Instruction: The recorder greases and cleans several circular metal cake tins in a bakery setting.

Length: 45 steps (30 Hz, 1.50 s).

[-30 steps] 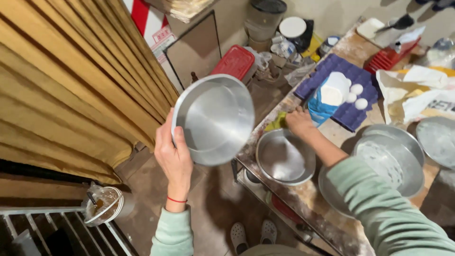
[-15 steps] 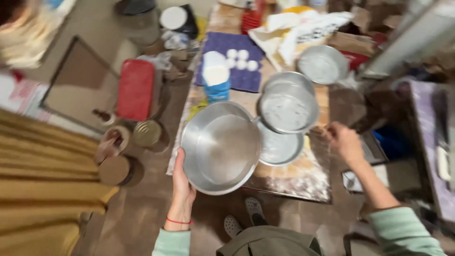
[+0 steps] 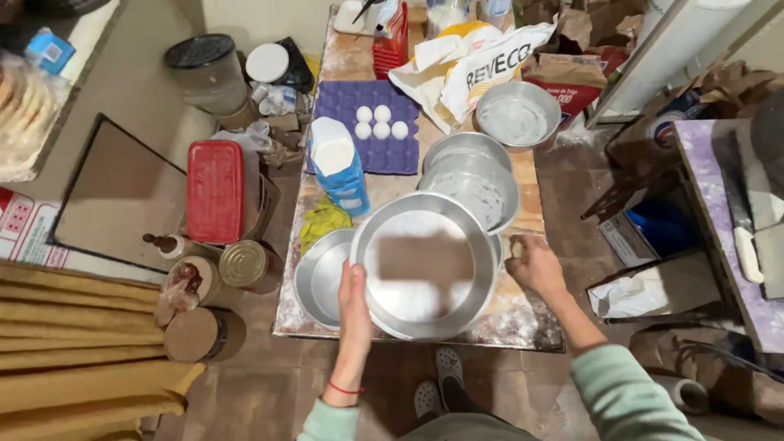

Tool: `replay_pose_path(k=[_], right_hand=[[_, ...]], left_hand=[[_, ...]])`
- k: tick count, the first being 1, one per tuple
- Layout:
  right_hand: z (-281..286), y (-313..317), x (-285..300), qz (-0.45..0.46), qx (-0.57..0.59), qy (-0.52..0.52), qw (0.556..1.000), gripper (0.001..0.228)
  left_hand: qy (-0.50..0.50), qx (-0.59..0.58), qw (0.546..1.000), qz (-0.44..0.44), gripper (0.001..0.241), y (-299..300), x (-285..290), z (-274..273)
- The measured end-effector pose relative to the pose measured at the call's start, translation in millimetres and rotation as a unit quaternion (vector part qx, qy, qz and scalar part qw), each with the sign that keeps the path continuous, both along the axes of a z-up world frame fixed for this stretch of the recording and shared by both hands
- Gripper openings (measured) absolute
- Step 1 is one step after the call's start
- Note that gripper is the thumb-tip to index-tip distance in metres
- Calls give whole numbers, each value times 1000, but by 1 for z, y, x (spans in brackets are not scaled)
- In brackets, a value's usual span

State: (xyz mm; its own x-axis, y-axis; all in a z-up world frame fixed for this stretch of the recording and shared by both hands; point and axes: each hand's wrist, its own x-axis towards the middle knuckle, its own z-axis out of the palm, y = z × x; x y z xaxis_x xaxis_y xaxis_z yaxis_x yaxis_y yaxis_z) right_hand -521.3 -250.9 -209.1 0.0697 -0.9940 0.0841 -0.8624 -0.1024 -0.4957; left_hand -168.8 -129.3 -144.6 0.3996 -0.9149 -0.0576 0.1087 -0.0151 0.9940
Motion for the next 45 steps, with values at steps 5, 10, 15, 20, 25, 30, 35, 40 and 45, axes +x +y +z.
replay_pose_path(k=[5,10,15,20,25,30,35,40,45], right_hand=[[-3,7,-67,-125,17,-294,947,47],[150,53,-22,-37,-73,-433,898,52],[203,37,35,-4,-170,-312,935,53],[200,7,12,-77,-324,-137,933,35],[208,20,16,-31,-396,-94,913,24],[185,13,-17,63,-393,-90,913,30],[219,-11,-71,-12,-349,-113,930,24],[245,2,-80,51,-150,-231,960,37],[254,0,-74,66,-104,-324,938,24]], left_hand=[[-30,-45,997,-58,54,-17,-37,55],[-109,-132,980,-99,51,-38,-84,81],[-101,-86,979,-152,55,-53,-134,123],[-113,-248,951,-147,50,-59,-170,140],[-123,-276,943,-141,47,-73,-206,139],[-123,-285,943,-119,48,-81,-229,170],[-143,-244,952,-115,50,-73,-254,171],[-104,-256,959,-64,49,-86,-263,159],[-85,-243,964,-61,51,-88,-264,160]])
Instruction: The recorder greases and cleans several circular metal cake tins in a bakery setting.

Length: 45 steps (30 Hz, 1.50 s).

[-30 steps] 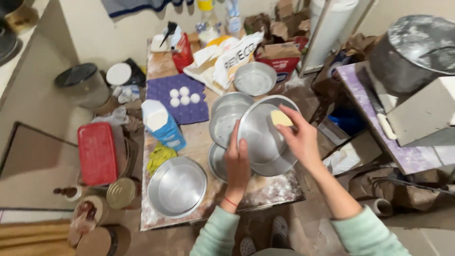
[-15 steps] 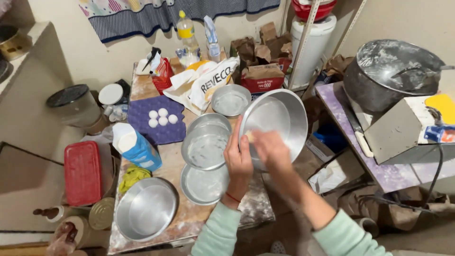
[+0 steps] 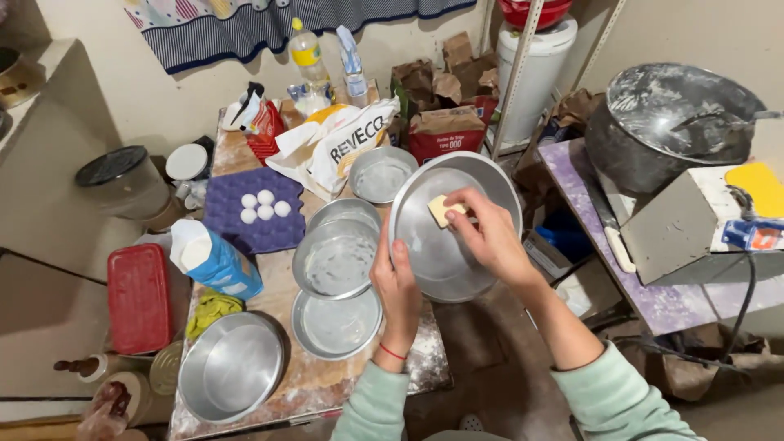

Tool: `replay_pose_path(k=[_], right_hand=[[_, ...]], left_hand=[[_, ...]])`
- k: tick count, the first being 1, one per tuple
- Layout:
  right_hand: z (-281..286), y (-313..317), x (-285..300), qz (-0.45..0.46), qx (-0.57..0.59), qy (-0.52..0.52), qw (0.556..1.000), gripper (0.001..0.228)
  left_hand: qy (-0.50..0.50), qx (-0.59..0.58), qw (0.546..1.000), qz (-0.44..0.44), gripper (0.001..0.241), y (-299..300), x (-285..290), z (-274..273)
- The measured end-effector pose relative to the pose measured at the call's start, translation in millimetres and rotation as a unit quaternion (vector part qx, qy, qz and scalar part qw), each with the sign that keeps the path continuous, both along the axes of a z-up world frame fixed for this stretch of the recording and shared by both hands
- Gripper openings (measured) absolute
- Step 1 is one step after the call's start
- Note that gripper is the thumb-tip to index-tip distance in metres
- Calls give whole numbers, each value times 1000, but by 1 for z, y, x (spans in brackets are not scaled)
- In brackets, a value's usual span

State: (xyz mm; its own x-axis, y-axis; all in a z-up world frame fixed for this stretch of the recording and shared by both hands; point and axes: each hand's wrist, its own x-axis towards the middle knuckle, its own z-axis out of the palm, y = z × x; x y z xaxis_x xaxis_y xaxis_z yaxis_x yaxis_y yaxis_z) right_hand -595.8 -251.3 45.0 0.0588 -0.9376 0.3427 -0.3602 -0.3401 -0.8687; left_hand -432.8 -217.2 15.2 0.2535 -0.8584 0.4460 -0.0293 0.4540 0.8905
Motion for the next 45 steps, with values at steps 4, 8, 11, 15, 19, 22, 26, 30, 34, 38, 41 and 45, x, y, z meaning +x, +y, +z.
replay_pose_path(k=[4,8,11,15,19,22,26,30,34,38,41,45], right_hand=[[6,3,11,-40,-86,63,993,23],[10,5,17,-97,-200,195,955,38],[-1,1,15,-156,-259,273,913,35],[-4,-10,17,-199,-268,284,899,32],[-13,-4,37,-186,-254,267,911,32],[-25,14,51,-108,-263,263,922,33],[-30,26,56,-52,-263,274,924,30],[-37,16,40,-74,-246,279,925,27],[-16,0,24,-155,-219,268,925,24],[-7,-5,21,-224,-178,226,931,21],[-7,2,34,-203,-168,173,949,23],[-18,6,48,-177,-237,200,934,28]], left_hand=[[19,-6,1000,-6,51,5,4,12],[56,38,998,-17,51,7,4,10],[50,28,998,-25,50,10,5,7],[0,-6,1000,-26,49,15,8,14],[-64,-7,998,-21,49,14,16,19],[-80,-1,997,-11,49,12,20,17],[-86,-21,996,-5,47,10,20,1],[-109,19,994,-12,48,12,20,12],[-126,3,992,-18,48,11,23,13],[-113,-23,993,-26,46,12,20,13],[-105,-28,994,-22,46,9,20,12],[-101,-4,995,-21,47,6,21,11]])
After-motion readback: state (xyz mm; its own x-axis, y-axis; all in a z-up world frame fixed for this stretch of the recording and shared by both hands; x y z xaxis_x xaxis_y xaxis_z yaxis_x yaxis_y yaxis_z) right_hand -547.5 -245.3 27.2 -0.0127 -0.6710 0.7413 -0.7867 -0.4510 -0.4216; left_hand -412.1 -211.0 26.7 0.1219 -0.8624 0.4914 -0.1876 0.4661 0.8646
